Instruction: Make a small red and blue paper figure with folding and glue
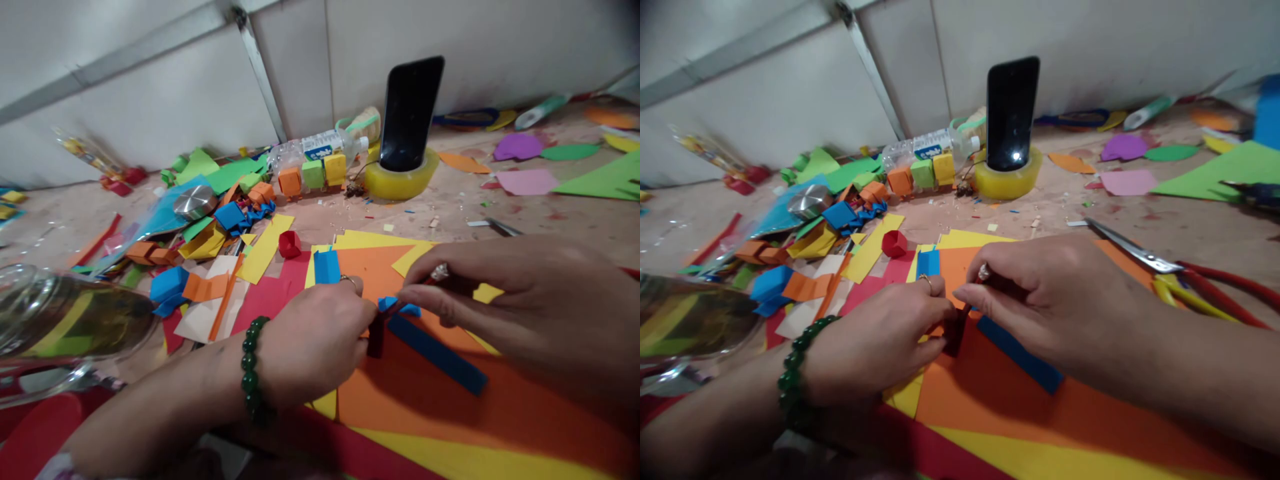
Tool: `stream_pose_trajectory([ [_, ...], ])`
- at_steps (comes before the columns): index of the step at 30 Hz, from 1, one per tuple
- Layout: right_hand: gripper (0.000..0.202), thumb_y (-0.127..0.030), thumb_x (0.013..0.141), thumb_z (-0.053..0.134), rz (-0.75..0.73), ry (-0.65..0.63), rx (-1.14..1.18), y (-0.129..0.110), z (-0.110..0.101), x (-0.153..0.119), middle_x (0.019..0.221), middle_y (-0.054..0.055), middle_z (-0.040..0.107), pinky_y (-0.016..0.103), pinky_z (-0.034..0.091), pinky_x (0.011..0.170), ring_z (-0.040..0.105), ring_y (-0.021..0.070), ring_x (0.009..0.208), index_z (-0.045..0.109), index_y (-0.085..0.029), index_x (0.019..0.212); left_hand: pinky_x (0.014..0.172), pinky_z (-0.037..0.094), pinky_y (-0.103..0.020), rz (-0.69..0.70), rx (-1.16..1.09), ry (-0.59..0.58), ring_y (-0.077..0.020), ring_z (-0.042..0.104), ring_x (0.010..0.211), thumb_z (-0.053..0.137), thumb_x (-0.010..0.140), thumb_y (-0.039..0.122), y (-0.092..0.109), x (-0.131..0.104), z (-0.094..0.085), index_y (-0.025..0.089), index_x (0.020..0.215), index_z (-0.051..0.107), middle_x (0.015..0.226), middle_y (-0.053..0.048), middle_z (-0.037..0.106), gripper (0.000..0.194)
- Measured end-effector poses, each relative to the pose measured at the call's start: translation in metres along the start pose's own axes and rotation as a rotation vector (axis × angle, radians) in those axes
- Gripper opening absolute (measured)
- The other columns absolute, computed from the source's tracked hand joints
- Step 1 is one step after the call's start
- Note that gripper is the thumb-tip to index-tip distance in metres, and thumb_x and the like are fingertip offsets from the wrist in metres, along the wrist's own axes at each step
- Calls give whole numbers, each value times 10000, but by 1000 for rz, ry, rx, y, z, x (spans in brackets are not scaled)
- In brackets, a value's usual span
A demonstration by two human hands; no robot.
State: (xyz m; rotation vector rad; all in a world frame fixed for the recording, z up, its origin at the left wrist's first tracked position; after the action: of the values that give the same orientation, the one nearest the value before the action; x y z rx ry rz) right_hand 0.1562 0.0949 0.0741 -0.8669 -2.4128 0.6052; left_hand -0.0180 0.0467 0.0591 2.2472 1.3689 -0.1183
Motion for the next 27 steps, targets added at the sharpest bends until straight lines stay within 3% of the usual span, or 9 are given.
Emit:
stream_pose_trajectory([
  [9,254,-326,894,526,16,5,-85,-8,-1,-2,554,-29,608,271,365,478,508,118,454,641,-233,688,684,467,-290,8,-84,54,-189,600,809,604,845,229,-1,-5,-7,196,896,664,902,-37,634,85],
  [14,233,-325,888,545,17,-23,-57,-7,-1,-2,561,-28,609,268,362,477,509,114,457,648,-224,705,756,487,-271,25,-181,223,-160,601,846,618,807,148,-9,-12,-16,193,1007,638,925,-14,667,206],
  [17,244,-331,887,546,22,-22,-50,-5,-1,-2,550,-30,599,265,360,474,502,110,453,645,-222,692,711,503,-233,-7,-323,295,-125,607,782,666,767,132,-14,-15,-16,175,977,637,887,1,673,216],
  [21,238,-331,885,540,33,-34,-72,-5,-1,-2,545,-29,594,269,347,454,488,113,442,655,-221,709,656,513,-206,-33,-485,313,-103,619,731,684,753,122,-17,-15,-10,159,931,647,870,-3,671,186],
  [27,237,-326,885,548,12,-5,-104,-7,-1,-3,536,-33,589,273,348,465,484,114,440,651,-223,698,719,492,-214,17,-441,272,-116,607,796,704,752,145,-17,-15,-4,176,985,681,887,-3,675,236],
])
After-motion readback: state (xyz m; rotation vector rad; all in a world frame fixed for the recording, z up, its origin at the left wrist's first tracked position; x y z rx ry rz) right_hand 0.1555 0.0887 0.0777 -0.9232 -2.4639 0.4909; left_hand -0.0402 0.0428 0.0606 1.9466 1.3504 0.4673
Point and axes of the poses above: each hand's wrist, its own x-axis towards the middle knuckle, its own z-axis out of the palm, y = z × x, the point moved 2 cm from there along x, towards the middle knuckle
